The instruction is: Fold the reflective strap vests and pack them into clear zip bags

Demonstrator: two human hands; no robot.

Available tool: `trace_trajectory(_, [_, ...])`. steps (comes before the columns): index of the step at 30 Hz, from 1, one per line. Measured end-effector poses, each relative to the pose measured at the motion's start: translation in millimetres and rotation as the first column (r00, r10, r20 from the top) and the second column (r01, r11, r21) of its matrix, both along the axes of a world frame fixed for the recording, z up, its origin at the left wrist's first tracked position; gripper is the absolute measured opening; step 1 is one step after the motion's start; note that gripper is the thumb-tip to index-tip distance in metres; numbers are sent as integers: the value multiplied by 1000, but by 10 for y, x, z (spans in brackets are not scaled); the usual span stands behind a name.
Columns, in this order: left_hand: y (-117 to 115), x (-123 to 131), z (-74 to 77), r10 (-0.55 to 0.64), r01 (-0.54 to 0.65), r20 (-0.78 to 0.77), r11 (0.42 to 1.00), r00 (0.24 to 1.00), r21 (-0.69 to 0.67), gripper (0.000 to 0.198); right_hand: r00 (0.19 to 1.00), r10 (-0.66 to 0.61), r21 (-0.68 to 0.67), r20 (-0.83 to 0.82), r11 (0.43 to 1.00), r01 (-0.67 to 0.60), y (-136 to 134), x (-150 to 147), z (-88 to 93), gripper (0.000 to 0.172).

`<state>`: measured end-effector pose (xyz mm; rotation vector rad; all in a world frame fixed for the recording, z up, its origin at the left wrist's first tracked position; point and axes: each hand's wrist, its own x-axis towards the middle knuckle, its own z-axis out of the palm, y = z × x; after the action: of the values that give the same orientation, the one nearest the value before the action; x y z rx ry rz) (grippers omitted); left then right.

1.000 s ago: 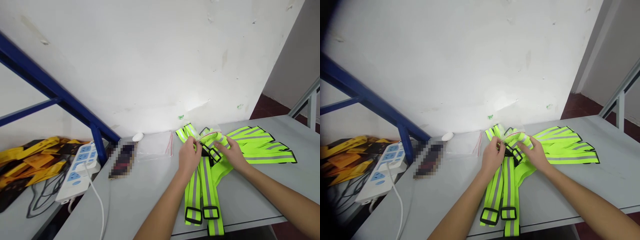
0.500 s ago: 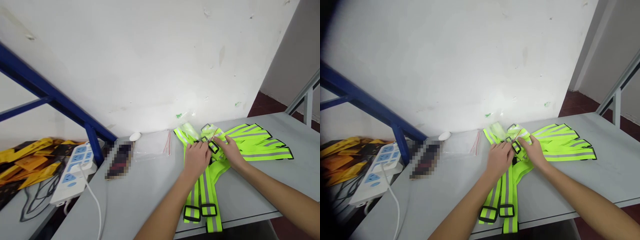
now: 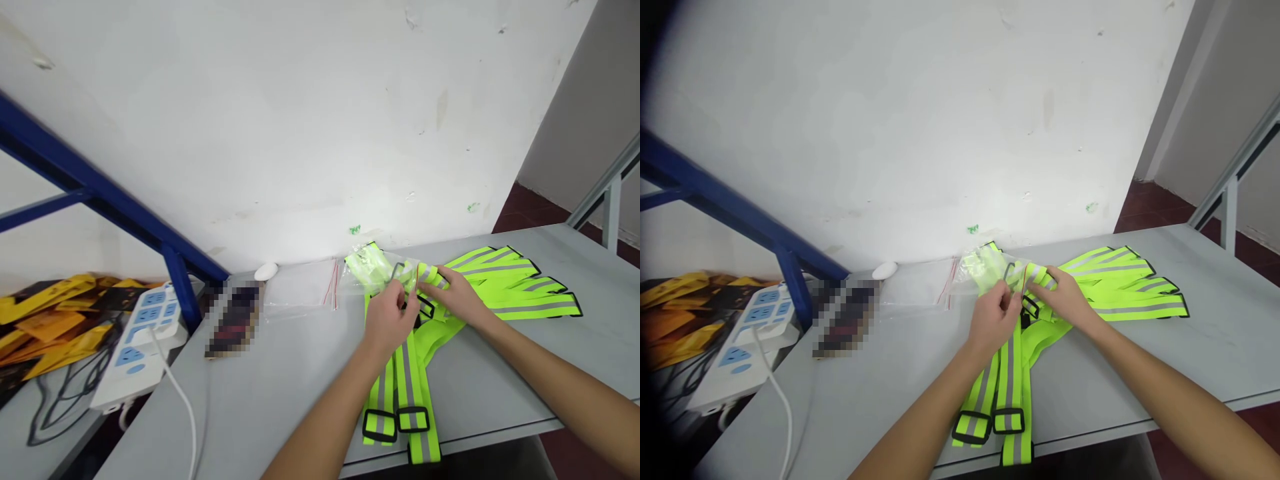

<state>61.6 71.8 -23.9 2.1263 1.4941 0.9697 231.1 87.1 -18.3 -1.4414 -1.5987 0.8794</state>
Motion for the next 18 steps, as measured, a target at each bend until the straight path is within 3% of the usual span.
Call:
trace_trajectory(3, [8, -5, 61, 88, -88, -6, 996, 996, 6, 30, 1000, 6, 39, 12, 999, -7, -52, -31, 38, 29])
trace_trajectory(10, [15, 37, 158, 106, -80, -343, 993, 934, 89, 15, 983, 7, 135, 184, 990, -32, -161, -89, 72, 38])
trace_trajectory(14, [-9, 71, 124, 42, 44, -395, 977, 918, 207, 14, 962, -19, 143, 271, 989, -21, -182, -86, 31, 57])
trace_trajectory(16, [-22, 92, 104, 6, 113, -421, 960, 907, 258, 14, 970, -13, 108, 243, 994, -13, -180, -75, 17, 68])
trace_trajectory(18, [-35, 107, 96, -15, 153, -434, 946, 901, 285, 16, 989, -12, 80, 146, 997, 0, -166, -65, 9, 69])
